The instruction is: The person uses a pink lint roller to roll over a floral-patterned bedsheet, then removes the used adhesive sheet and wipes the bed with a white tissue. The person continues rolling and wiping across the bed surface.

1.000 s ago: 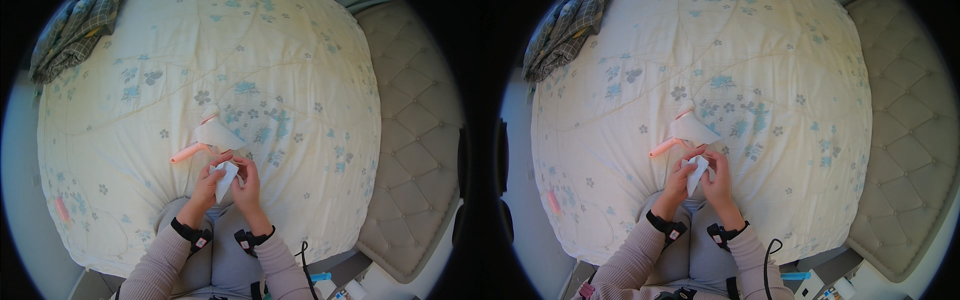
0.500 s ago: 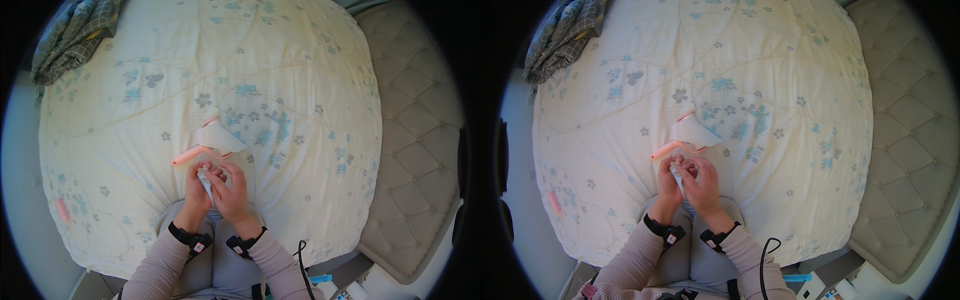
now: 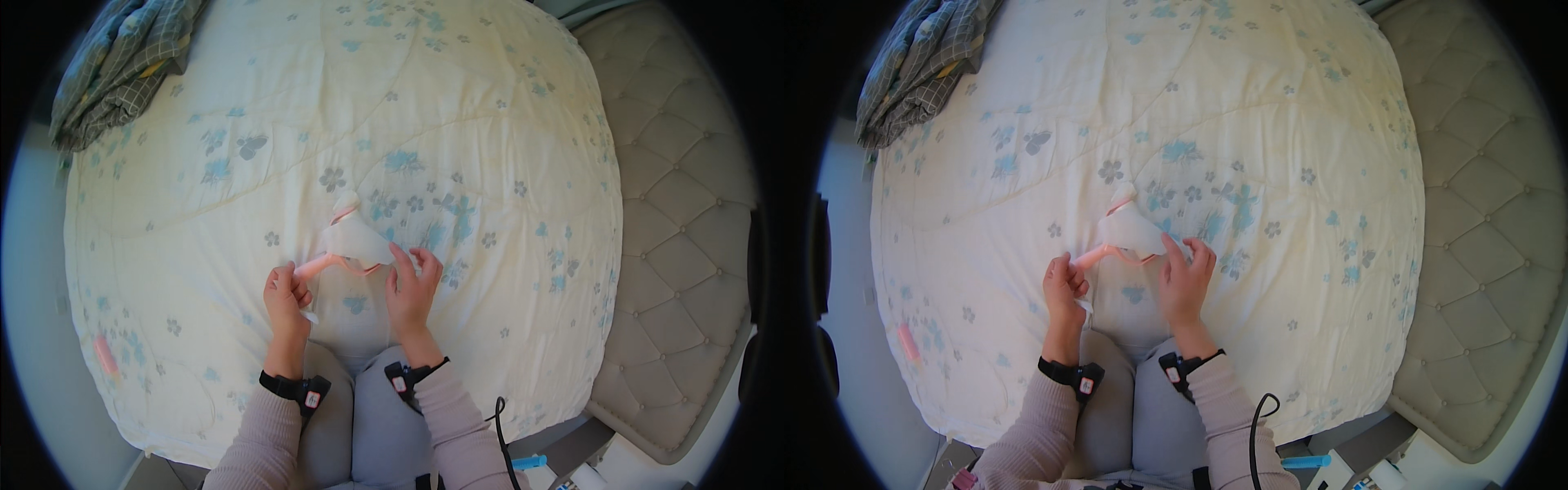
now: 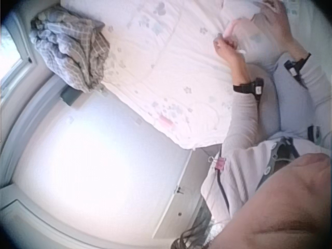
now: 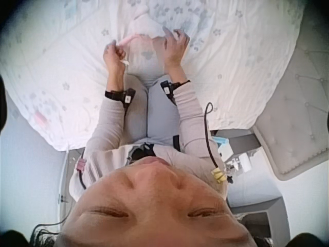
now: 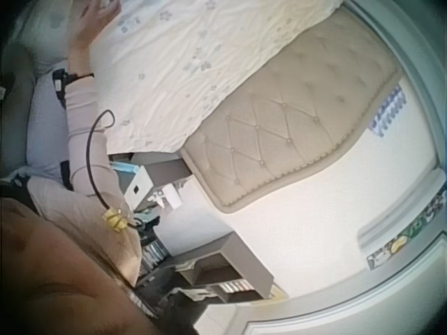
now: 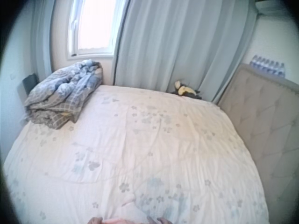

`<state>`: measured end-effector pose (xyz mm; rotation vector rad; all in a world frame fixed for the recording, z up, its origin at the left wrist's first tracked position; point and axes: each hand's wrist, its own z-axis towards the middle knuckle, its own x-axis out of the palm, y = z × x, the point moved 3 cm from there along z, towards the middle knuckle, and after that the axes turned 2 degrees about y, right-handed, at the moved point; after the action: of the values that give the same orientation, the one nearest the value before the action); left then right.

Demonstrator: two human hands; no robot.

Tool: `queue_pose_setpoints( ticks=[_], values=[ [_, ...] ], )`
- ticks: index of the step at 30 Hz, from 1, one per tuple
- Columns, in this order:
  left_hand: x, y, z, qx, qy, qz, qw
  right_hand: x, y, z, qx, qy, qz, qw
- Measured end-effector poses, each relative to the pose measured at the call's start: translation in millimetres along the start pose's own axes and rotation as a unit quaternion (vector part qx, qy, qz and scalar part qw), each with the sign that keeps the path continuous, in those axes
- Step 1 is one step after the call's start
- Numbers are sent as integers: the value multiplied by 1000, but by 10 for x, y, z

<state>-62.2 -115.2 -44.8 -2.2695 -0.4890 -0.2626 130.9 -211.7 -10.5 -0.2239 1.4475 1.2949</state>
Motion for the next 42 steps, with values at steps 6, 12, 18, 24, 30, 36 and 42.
queue_pose_setpoints(
  ticks=[6,12,18,24,30,36,42],
  values=[
    [92,-289,76,14,7,31,999,124,-210,639,-79,-7,66,995],
    [829,-817,814,108,91,177,974,302,-1206,1581,230,-84,340,908],
    [2338,-648,1740,366,119,485,785,256,-1914,2517,232,-174,239,927],
    [2993,-192,2188,543,159,629,533,151,-2218,2680,125,-174,-195,957],
    [2894,-96,2320,548,174,600,557,135,-2299,2592,149,-132,-104,975],
    [2909,-60,2369,530,177,623,548,25,-2140,2579,102,-160,-190,963],
    [2905,-12,2411,537,168,643,519,-27,-2068,2569,-54,-98,-184,976]
  ],
)
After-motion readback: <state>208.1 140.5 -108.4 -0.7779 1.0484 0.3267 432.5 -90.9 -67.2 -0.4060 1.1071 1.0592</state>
